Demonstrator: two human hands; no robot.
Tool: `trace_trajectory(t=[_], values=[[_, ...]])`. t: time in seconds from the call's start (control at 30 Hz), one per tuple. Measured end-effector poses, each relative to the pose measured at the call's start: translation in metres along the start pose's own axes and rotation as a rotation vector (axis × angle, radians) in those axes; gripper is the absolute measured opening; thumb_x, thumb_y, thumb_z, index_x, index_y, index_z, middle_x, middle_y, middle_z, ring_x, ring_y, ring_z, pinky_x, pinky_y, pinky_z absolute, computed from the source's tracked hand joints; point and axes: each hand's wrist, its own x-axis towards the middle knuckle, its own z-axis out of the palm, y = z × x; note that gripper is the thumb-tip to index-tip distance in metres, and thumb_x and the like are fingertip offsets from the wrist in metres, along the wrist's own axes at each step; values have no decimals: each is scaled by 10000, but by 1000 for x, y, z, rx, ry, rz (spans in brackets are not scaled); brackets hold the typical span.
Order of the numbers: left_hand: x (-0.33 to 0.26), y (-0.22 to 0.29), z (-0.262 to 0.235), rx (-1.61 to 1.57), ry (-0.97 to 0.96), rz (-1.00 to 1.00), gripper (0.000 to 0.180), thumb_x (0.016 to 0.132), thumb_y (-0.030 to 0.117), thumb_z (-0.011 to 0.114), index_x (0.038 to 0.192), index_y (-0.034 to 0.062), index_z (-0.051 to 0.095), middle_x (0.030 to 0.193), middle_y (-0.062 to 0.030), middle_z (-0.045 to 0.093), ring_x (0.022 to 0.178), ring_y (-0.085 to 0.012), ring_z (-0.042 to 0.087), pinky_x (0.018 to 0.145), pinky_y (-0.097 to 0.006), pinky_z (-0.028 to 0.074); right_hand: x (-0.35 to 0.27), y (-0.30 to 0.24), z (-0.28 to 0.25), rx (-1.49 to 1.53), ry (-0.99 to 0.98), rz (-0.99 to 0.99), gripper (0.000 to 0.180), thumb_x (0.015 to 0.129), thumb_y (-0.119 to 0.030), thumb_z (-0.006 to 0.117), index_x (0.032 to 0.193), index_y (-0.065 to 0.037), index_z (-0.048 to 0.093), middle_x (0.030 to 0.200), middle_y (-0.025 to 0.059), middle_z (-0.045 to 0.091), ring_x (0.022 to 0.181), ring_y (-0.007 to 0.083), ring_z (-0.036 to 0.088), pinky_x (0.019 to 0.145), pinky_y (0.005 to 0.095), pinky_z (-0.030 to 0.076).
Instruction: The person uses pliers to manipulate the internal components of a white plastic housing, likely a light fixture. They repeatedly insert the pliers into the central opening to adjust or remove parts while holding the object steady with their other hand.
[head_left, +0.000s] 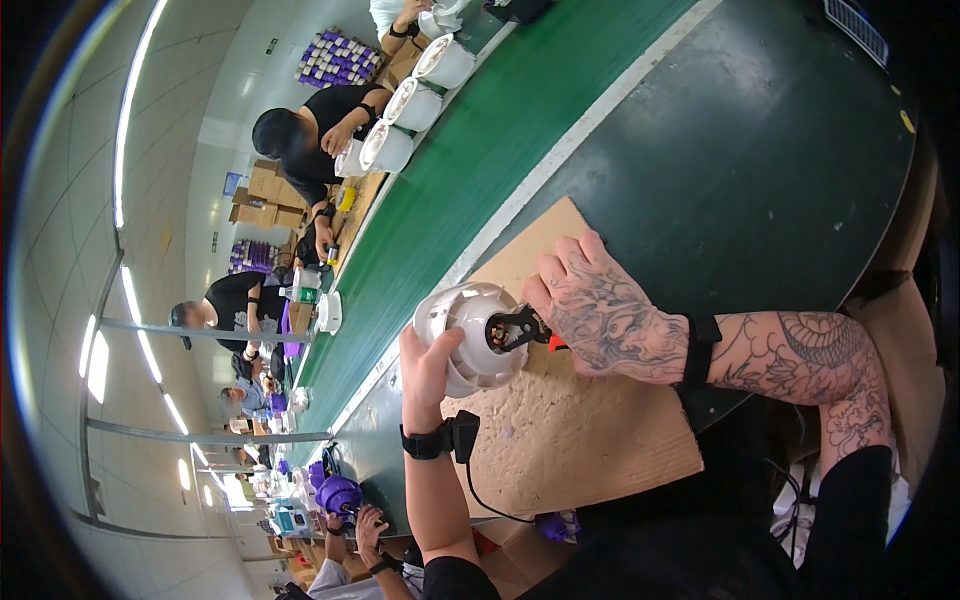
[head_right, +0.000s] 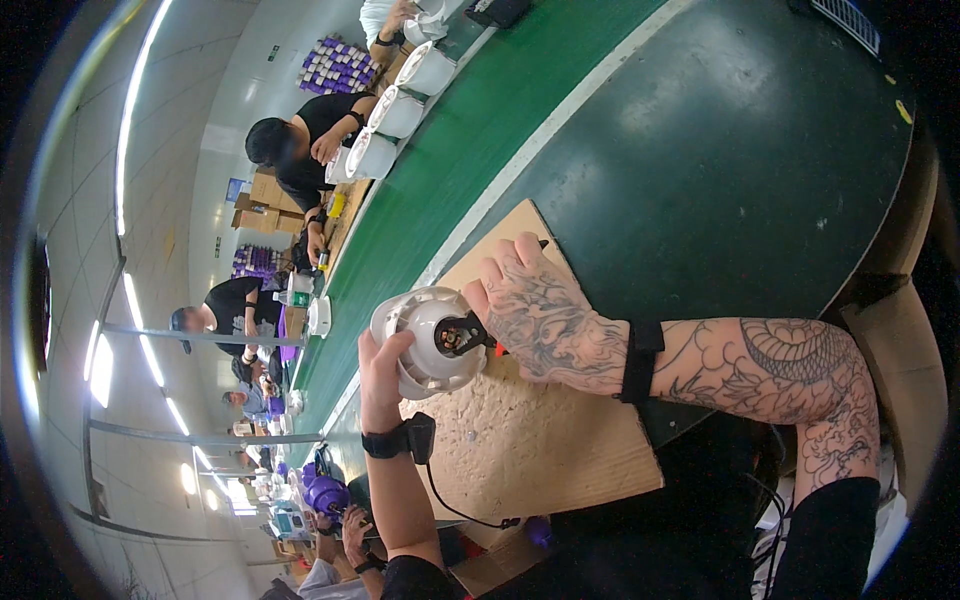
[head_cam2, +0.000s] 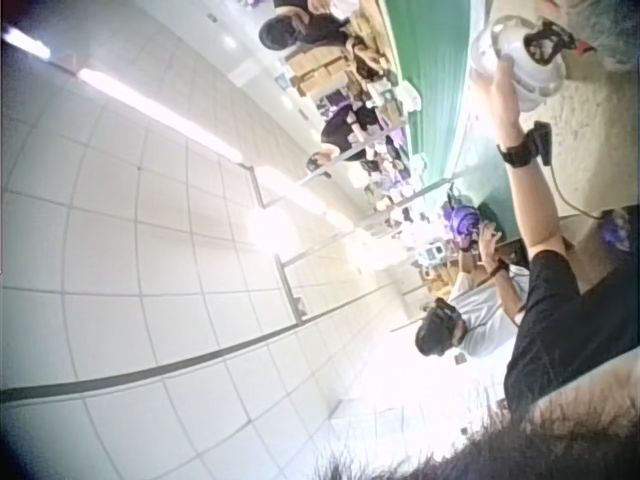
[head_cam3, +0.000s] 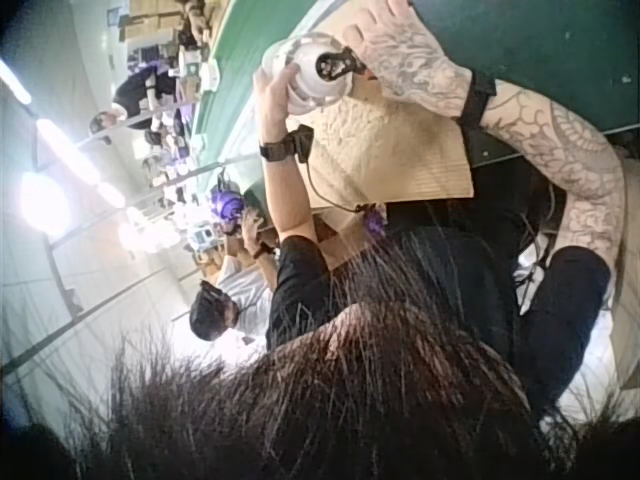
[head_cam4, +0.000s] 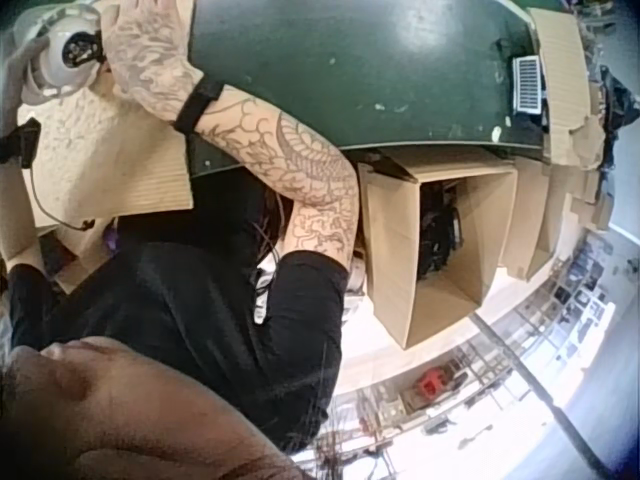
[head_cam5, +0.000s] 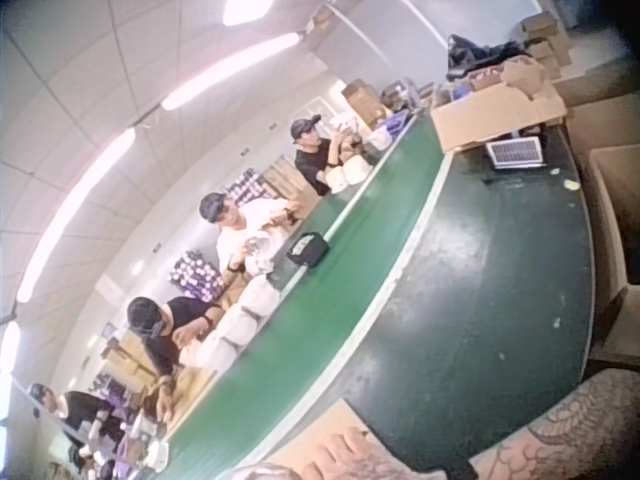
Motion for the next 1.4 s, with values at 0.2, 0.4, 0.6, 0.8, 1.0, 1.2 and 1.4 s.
trace_trajectory(t=[0.2, 0.4, 0.6, 0.8, 1.0, 1.2, 1.4], values=[[-3, 6, 5, 150, 32, 71, 416, 799, 142, 646, 1123, -110, 709, 958, -100, 733, 825, -166, 664, 756, -295, 526, 0, 2, 0, -20, -84, 17, 419, 602, -261, 810, 946, -105, 631, 906, 67, 580, 927, 222, 558, 876, 379, 376], [-7, 5, 9, 219, 67, 105, 431, 786, 142, 671, 1132, -112, 709, 963, -96, 735, 848, -164, 667, 786, -304, 534, -1, 3, 6, 11, -139, -3, 525, 601, -357, 854, 984, -78, 628, 897, 75, 618, 925, 217, 582, 879, 390, 371], [-14, 5, 13, 253, 88, 136, 428, 801, 155, 673, 1133, -112, 713, 974, -105, 741, 875, -167, 671, 799, -312, 540, -4, 10, 5, 132, -163, -19, 577, 592, -376, 853, 1013, -34, 656, 926, 129, 688, 982, 268, 648, 924, 429, 401], [-42, -8, 30, 271, 226, 275, 456, 812, 181, 712, 1155, -119, 696, 1023, -144, 750, 914, -195, 697, 860, -346, 557, -3, 23, 11, 644, -427, 46, 384, 593, -299, 736, 845, -11, 711, 787, 193, 704, 815, 369, 706, 795, 462, 471], [-62, -38, 27, 309, 396, 524, 424, 776, 180, 733, 1090, -104, 704, 904, -180, 751, 849, -254, 738, 784, -363, 576, 13, 19, -11, 702, -869, 133, 386, 627, -365, 737, 813, -28, 727, 691, 120, 669, 652, 289, 647, 586, 401, 463], [-50, -67, -16, 482, 703, 1019, 694, 775, 396, 780, 1242, -90, 614, 1118, -220, 690, 962, -370, 706, 874, -444, 543, 7, 15, -5, 1442, -933, 137, 392, 663, -446, 750, 706, -96, 579, 677, -22, 490, 601, 159, 423, 572, 340, 343], [-34, -16, -25, 326, 323, 777, 941, 725, 446, 855, 1414, -81, 489, 1386, -218, 583, 1206, -352, 639, 966, -461, 526, 9, 10, -19, 934, -602, 224, 508, 711, -357, 754, 988, 39, 597, 806, 193, 623, 794, 350, 657, 797, 426, 506]])
